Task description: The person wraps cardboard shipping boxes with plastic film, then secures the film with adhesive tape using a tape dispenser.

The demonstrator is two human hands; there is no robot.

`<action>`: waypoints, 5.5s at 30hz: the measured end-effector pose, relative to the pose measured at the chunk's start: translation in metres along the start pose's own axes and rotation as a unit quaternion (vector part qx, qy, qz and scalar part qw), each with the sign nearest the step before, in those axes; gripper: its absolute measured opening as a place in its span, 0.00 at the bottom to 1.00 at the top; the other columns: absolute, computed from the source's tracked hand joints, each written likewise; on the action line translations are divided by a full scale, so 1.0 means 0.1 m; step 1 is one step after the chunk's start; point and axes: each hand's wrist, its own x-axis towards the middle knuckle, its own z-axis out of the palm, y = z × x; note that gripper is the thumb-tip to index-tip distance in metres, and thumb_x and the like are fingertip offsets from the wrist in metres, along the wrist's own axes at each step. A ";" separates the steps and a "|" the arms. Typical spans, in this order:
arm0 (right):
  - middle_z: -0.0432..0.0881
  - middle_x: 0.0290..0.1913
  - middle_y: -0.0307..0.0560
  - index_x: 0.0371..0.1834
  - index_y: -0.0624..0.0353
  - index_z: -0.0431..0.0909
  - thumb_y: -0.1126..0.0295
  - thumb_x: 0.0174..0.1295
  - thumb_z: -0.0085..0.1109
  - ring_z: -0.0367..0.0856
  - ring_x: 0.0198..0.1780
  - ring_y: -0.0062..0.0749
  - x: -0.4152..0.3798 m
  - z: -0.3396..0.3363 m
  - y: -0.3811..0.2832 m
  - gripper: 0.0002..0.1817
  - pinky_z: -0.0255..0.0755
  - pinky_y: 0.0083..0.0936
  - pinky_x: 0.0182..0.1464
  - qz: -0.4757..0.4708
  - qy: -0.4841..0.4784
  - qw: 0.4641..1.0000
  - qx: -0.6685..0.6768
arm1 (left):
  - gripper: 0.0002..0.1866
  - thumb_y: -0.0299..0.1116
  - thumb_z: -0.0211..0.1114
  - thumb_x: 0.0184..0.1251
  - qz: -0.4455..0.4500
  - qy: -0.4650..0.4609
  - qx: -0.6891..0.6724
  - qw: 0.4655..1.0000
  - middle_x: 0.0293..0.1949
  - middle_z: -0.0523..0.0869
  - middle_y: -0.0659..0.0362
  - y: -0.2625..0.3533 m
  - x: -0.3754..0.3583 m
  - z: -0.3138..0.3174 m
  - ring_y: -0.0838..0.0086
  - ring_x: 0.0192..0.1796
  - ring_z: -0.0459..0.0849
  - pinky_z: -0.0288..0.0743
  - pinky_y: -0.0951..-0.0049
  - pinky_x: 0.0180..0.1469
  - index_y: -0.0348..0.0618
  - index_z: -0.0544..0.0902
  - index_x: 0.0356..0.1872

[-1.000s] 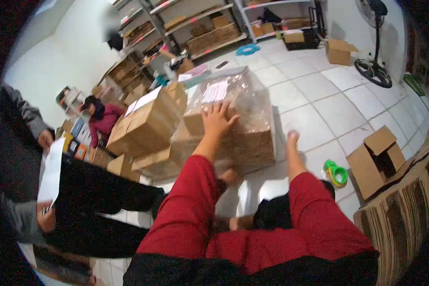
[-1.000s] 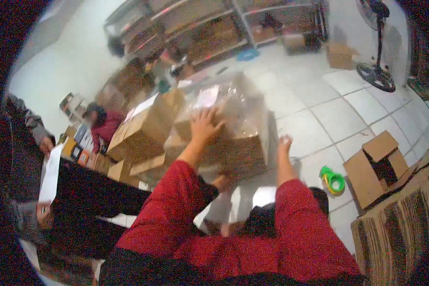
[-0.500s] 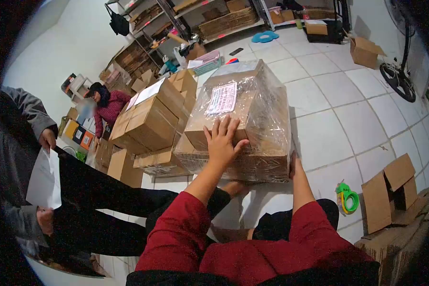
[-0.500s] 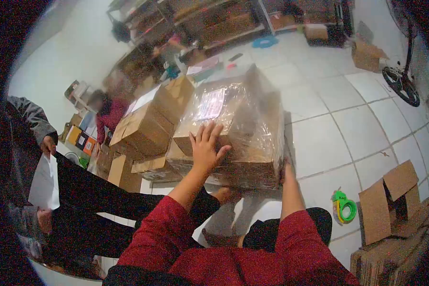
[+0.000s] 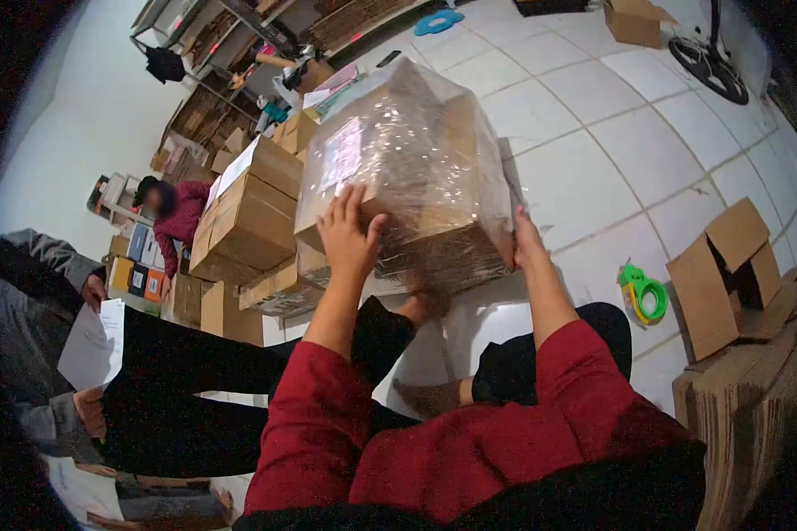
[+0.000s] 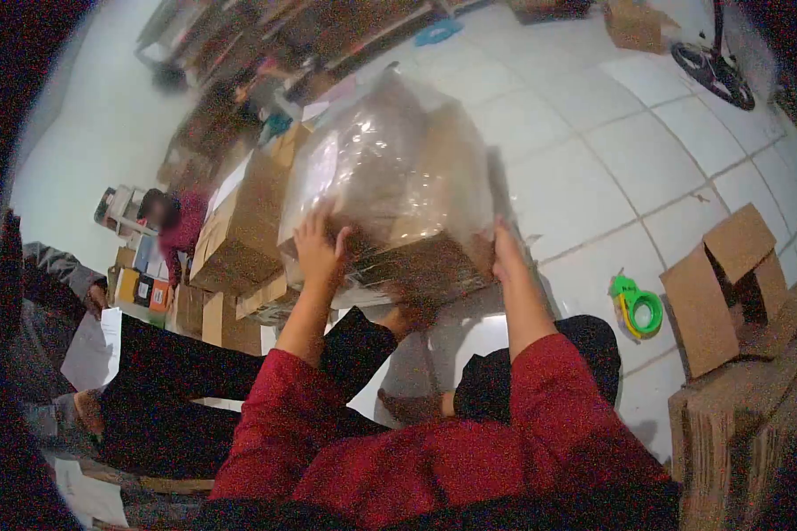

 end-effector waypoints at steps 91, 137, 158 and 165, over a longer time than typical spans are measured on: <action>0.70 0.21 0.37 0.30 0.61 0.70 0.65 0.51 0.58 0.67 0.22 0.19 -0.86 -0.04 0.56 0.11 0.63 0.17 0.25 -0.080 -0.036 0.985 -0.150 | 0.36 0.52 0.61 0.40 0.396 -0.228 0.242 0.856 0.57 0.65 0.63 0.94 -0.21 0.05 0.64 0.60 0.60 0.44 0.51 0.61 0.52 0.64 0.55; 0.72 0.20 0.38 0.28 0.64 0.74 0.69 0.56 0.46 0.65 0.19 0.20 -0.71 0.03 0.97 0.10 0.58 0.19 0.20 -0.103 0.147 0.957 -0.228 | 0.19 0.46 0.49 0.55 0.457 -0.303 0.263 0.793 0.53 0.69 0.72 1.03 -0.24 0.07 0.73 0.57 0.64 0.28 0.36 0.58 0.67 0.69 0.50; 0.72 0.41 0.39 0.44 0.50 0.68 0.57 0.57 0.37 0.70 0.43 0.34 -0.96 0.22 1.03 0.16 0.65 0.36 0.37 0.190 -0.112 0.975 -0.002 | 0.18 0.45 0.47 0.55 0.501 -0.238 0.223 0.802 0.53 0.68 0.72 0.96 -0.27 0.12 0.71 0.57 0.64 0.28 0.38 0.59 0.68 0.70 0.50; 0.76 0.30 0.45 0.37 0.62 0.72 0.75 0.48 0.49 0.73 0.31 0.33 -1.03 0.09 0.86 0.11 0.67 0.24 0.34 -0.052 0.114 0.884 -0.450 | 0.19 0.45 0.45 0.57 0.497 -0.291 0.258 0.776 0.55 0.67 0.74 1.00 -0.30 0.13 0.73 0.62 0.57 0.27 0.39 0.59 0.65 0.69 0.51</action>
